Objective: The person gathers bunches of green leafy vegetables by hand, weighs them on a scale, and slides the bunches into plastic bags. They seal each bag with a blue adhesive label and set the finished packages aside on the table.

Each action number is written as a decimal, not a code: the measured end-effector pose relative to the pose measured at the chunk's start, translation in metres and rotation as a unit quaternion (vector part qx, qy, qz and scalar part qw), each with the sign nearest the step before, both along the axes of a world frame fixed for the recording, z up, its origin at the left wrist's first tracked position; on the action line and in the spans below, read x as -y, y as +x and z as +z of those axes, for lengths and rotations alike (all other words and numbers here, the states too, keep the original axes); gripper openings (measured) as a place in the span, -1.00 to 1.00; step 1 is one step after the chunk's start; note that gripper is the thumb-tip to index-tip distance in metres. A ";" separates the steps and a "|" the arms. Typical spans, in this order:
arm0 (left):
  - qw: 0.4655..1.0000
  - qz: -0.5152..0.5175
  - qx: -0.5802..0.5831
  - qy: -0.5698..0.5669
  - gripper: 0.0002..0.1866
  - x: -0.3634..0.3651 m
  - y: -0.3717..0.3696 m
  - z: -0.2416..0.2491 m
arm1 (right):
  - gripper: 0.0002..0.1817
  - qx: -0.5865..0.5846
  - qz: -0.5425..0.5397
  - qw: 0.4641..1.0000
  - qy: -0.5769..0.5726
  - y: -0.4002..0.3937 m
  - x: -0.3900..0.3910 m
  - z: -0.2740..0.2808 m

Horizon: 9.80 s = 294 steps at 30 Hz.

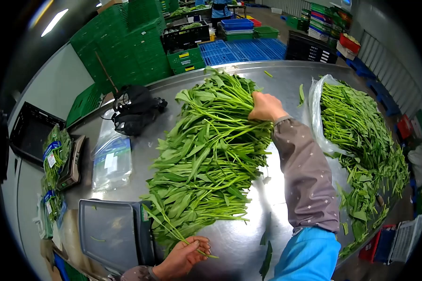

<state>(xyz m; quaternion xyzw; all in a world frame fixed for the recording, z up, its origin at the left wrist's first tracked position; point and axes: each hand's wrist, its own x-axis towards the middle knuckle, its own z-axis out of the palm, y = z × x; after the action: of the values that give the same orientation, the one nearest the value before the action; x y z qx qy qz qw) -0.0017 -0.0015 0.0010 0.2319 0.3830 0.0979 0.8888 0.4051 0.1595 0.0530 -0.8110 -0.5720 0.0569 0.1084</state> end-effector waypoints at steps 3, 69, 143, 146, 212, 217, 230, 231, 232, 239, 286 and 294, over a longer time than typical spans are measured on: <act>1.000 -0.002 0.014 0.018 -0.73 -0.002 0.002 0.009 | -0.53 0.031 -0.009 0.999 -0.015 -0.007 0.005 -0.009; 0.908 0.136 -0.121 0.378 -0.60 -0.079 -0.255 0.049 | -0.53 -0.576 0.239 0.782 0.001 -0.525 0.121 -0.047; 0.978 0.130 0.109 -0.119 -0.72 0.095 -0.066 -0.021 | -0.87 -0.815 -0.125 0.562 -0.068 -0.327 0.339 -0.031; 0.981 0.134 0.100 -0.101 -0.71 0.081 -0.071 -0.003 | -0.96 -0.774 0.022 0.563 -0.289 -0.299 0.369 -0.037; 0.735 -0.018 -0.260 0.626 -0.46 0.067 -0.245 0.074 | -0.74 -0.944 0.017 0.307 0.124 -0.360 0.211 -0.001; 0.921 -0.104 0.012 0.374 -0.67 0.104 -0.226 0.052 | -0.76 -0.907 -0.037 0.378 0.183 -0.421 0.234 0.004; 0.920 0.048 0.064 0.384 -0.88 0.061 -0.401 0.072 | -0.77 -0.778 -0.150 0.597 0.124 -0.563 0.295 -0.014; 0.934 0.104 0.069 0.334 -0.88 0.057 -0.420 0.075 | -0.77 -0.773 -0.156 0.604 0.120 -0.577 0.297 -0.015; 0.939 0.129 0.065 0.313 -0.86 0.050 -0.438 0.077 | -0.77 -0.755 -0.162 0.626 0.106 -0.592 0.295 -0.010; 0.952 0.003 0.112 0.285 -0.86 0.050 -0.464 0.052 | -0.77 -0.626 0.092 0.773 -0.042 -0.680 0.267 0.020; 0.314 -0.253 -0.005 0.915 -0.75 -0.112 -0.205 0.035 | -0.77 -0.152 -0.010 0.988 0.011 -0.425 0.266 -0.060; 0.308 -0.233 -0.068 0.920 -0.84 -0.108 -0.216 0.033 | -0.66 -0.053 -0.029 0.976 0.212 -0.458 0.113 -0.049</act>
<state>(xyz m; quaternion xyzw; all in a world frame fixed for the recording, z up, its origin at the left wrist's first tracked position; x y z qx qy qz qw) -0.2175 0.1067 0.0338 0.9850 0.0348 0.1592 0.0572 -0.0530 0.0466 0.0044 -0.7819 -0.5407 -0.0259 0.3092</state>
